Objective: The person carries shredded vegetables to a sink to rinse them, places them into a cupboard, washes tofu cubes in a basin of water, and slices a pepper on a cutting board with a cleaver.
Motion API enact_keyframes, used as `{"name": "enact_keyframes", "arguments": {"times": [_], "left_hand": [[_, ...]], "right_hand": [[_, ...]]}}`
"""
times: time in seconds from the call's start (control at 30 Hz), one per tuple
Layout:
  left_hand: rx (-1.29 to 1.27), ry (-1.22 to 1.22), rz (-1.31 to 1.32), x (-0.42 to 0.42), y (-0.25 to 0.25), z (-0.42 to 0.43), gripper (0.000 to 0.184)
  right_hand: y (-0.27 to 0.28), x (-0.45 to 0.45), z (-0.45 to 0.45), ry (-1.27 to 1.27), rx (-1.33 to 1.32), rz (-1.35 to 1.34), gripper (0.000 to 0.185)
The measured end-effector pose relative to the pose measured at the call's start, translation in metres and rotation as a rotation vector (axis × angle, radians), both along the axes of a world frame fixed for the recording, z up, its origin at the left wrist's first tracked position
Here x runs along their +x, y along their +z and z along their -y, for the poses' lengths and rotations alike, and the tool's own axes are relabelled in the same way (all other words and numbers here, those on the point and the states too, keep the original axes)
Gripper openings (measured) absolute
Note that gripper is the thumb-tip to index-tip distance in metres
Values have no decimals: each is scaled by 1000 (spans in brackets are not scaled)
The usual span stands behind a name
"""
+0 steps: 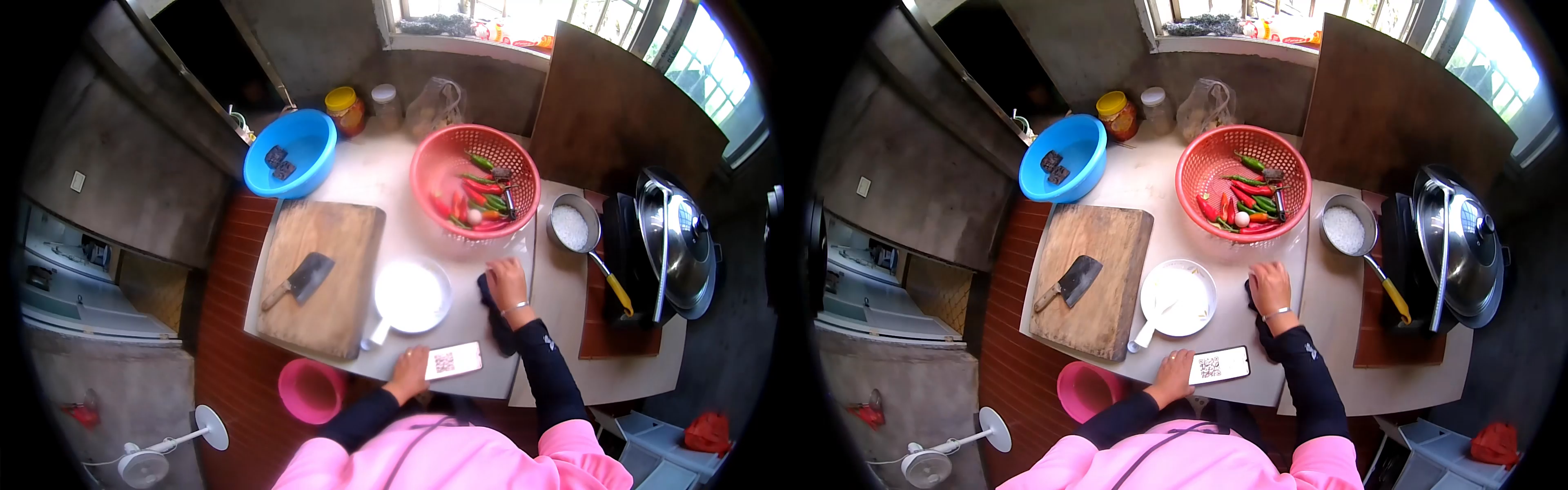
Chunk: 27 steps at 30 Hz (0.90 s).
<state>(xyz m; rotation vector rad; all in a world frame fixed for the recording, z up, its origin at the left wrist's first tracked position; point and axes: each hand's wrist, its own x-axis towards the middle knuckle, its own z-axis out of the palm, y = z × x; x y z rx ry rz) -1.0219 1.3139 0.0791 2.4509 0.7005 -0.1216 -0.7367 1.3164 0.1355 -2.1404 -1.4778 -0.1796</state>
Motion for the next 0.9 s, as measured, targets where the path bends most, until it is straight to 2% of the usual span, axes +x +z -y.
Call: {"name": "enact_keyframes", "arguments": {"times": [0.13, 0.2, 0.23, 0.3, 0.33, 0.47, 0.5, 0.57, 0.73, 0.83, 0.9], "left_hand": [[80, 40, 23, 0, -4, 5, 70], [76, 65, -16, 0, -5, 5, 69], [83, 72, -14, -1, -1, 6, 69], [99, 135, 70, -4, 12, 8, 67], [27, 167, 70, -6, 17, 7, 65], [12, 292, 107, -35, 29, 18, 54], [-46, 353, 94, -47, 27, 23, 51], [-108, 416, 79, -68, 24, 32, 48], [-372, 467, 5, -105, 12, 43, 44], [-366, 468, 2, -105, 16, 40, 42], [-356, 485, 18, -105, 13, 37, 41]], "right_hand": [[15, 51, -64, 32, 156, 69, 6], [-13, 88, -93, -15, -87, 58, 9], [-21, 99, -106, -9, -79, 60, 9], [-40, 119, -130, -155, -358, -73, 12], [-52, 130, -143, -191, -477, -79, 15], [-35, 132, -162, -266, -794, -92, 24], [-44, 135, -169, -257, -796, -95, 24], [-66, 147, -182, -410, -816, -180, 25], [-76, 164, -193, -366, -940, -210, 33], [-109, 180, -196, -355, -870, -194, 33], [-100, 175, -201, -363, -864, -197, 33]]}}
